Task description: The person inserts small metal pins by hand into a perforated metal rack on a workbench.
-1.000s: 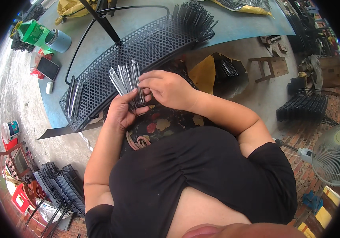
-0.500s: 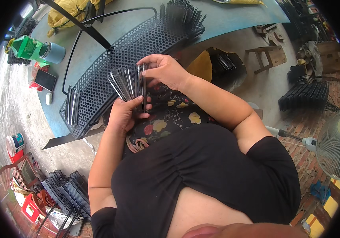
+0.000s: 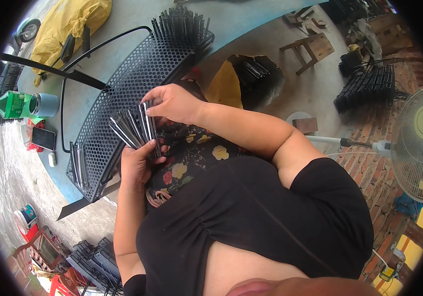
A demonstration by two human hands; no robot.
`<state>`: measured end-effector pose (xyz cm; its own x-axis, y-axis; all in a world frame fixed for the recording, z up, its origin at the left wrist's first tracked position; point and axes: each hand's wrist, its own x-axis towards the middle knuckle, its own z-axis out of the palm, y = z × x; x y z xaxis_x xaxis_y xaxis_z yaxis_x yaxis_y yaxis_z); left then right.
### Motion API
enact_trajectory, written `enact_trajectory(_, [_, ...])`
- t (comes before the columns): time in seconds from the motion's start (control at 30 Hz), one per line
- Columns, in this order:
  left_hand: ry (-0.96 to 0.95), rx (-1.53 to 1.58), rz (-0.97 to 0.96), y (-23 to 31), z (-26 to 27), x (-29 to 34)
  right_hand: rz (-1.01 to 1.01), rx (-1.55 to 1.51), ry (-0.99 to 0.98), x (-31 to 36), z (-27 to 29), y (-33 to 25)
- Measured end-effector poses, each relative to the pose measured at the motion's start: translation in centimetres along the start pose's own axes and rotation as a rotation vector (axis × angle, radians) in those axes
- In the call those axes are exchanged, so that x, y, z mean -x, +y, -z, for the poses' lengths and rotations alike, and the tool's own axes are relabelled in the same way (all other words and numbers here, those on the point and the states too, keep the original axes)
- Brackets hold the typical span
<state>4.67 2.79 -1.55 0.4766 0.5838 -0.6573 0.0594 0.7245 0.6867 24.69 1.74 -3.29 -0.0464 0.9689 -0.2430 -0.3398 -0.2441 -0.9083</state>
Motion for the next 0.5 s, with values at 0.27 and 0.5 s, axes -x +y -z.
enact_trajectory(0.27, [0.051, -0.035, -0.069, 0.1, -0.4, 0.2, 0.039, -0.045, 0.008, 0.7, 0.1, -0.8])
enact_trajectory(0.5, [0.078, 0.008, -0.081, 0.2, 0.1, 0.1, 0.116, -0.125, 0.101, 1.1, 2.3, -3.5])
